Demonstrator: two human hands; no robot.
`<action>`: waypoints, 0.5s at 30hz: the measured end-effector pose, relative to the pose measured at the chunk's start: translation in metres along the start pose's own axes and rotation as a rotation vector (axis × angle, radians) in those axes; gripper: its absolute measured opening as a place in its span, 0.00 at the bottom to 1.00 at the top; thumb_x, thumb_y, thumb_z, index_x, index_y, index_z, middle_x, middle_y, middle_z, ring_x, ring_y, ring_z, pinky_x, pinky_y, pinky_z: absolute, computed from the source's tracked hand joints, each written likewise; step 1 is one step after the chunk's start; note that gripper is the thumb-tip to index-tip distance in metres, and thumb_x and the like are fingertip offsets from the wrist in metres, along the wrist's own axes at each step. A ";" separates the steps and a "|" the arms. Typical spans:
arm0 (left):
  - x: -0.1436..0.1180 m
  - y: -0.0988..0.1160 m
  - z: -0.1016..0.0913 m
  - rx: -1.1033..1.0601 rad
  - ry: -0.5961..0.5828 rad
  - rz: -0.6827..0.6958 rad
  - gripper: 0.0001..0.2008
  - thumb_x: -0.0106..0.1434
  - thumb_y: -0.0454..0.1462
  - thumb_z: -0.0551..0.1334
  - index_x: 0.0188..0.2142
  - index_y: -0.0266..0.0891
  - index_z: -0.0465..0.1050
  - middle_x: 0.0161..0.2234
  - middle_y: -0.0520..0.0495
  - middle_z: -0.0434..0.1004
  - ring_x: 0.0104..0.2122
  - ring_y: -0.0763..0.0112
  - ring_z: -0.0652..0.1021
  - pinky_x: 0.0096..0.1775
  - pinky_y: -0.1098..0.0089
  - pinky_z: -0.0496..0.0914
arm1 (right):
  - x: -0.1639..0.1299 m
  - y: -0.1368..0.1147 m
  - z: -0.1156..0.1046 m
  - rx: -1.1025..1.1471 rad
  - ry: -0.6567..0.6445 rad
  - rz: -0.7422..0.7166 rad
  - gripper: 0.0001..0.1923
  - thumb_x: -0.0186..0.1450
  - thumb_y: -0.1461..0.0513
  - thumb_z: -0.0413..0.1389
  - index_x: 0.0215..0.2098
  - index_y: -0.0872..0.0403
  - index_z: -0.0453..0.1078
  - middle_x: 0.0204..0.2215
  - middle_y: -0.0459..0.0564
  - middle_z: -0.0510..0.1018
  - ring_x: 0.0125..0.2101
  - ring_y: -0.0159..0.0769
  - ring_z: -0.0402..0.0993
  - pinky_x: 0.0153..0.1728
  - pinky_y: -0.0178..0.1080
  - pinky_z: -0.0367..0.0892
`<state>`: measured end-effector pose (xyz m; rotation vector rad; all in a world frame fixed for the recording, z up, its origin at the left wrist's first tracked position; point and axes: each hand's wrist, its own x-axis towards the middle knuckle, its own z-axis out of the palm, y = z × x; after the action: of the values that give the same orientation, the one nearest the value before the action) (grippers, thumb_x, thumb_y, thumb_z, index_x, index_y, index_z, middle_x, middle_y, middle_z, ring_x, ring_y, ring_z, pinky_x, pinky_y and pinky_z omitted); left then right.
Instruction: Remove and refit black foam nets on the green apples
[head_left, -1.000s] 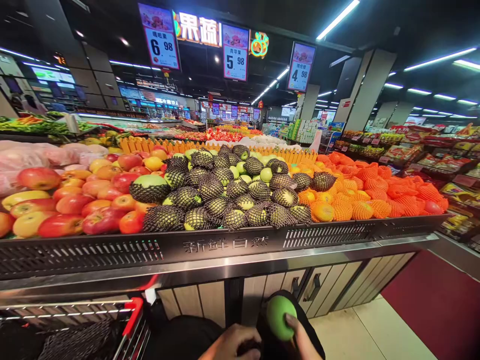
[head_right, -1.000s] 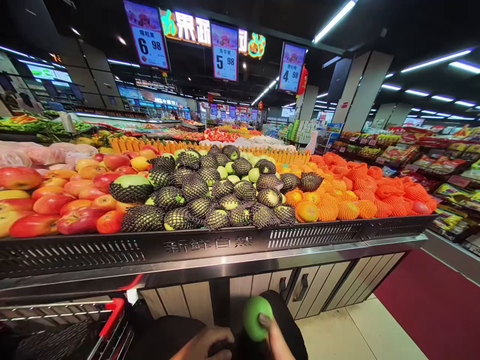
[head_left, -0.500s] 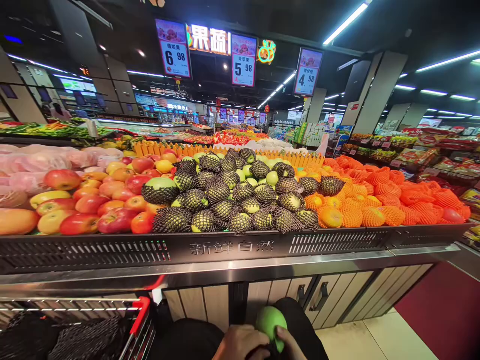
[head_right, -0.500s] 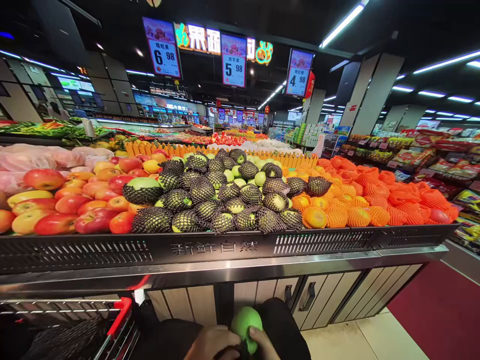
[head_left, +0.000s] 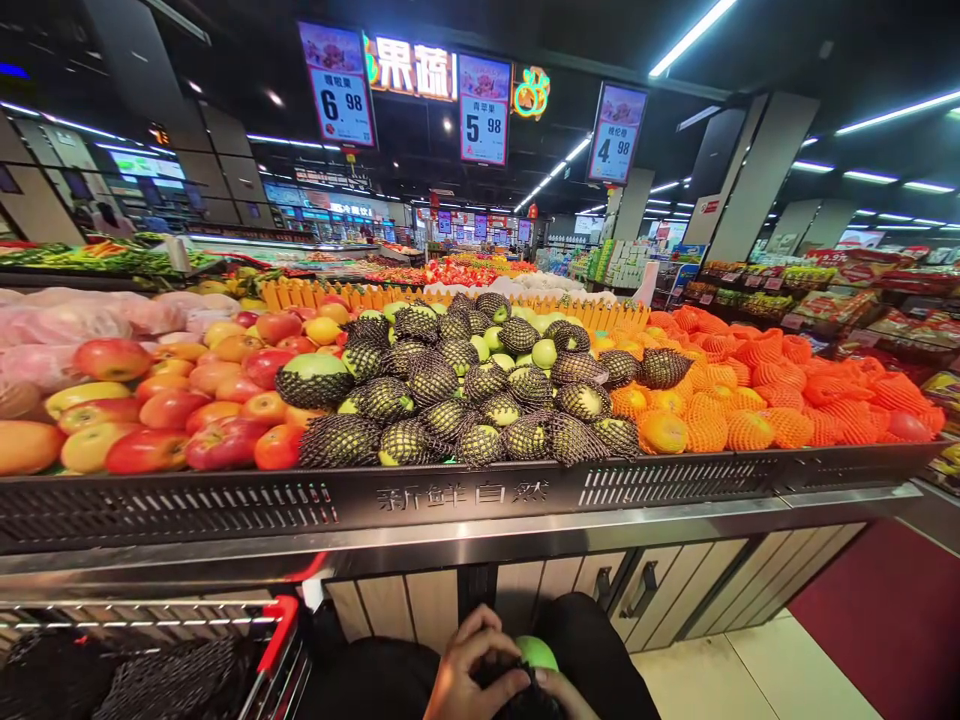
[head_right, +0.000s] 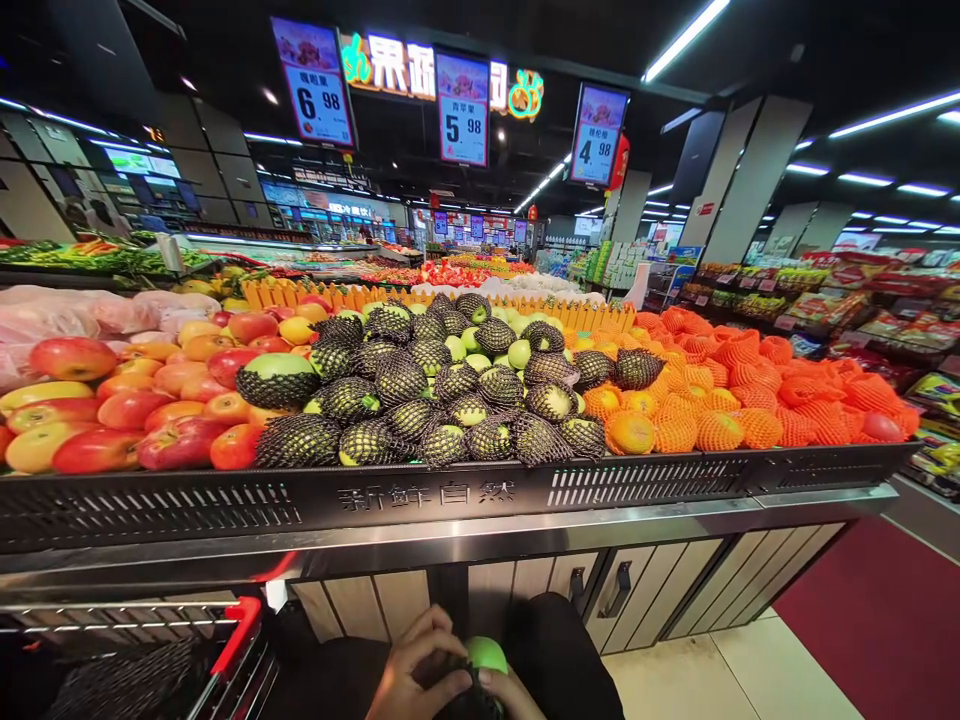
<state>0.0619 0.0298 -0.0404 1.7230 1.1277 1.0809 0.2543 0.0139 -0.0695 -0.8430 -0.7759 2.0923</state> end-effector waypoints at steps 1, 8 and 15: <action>0.001 -0.005 0.002 -0.028 0.013 -0.008 0.22 0.58 0.57 0.66 0.39 0.42 0.82 0.40 0.43 0.76 0.31 0.68 0.76 0.35 0.70 0.72 | 0.001 -0.001 0.003 0.008 0.020 -0.004 0.30 0.50 0.45 0.71 0.46 0.51 0.81 0.44 0.51 0.84 0.59 0.50 0.70 0.68 0.48 0.48; -0.014 -0.033 0.025 -0.211 -0.056 -0.186 0.31 0.68 0.60 0.49 0.56 0.43 0.73 0.55 0.40 0.77 0.58 0.57 0.74 0.62 0.60 0.64 | 0.008 -0.012 0.022 -0.049 0.122 -0.016 0.28 0.51 0.45 0.70 0.44 0.52 0.81 0.42 0.50 0.83 0.56 0.48 0.72 0.62 0.45 0.60; -0.016 -0.055 0.022 -0.222 0.105 -0.120 0.32 0.65 0.61 0.53 0.56 0.42 0.71 0.54 0.40 0.78 0.56 0.53 0.76 0.58 0.59 0.69 | 0.013 -0.013 0.039 -0.026 0.067 -0.043 0.29 0.54 0.48 0.70 0.49 0.54 0.78 0.43 0.50 0.84 0.51 0.46 0.77 0.59 0.44 0.61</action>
<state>0.0643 0.0270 -0.1017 1.4234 1.1149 1.1855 0.2227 0.0216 -0.0407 -0.8985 -0.7806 2.0101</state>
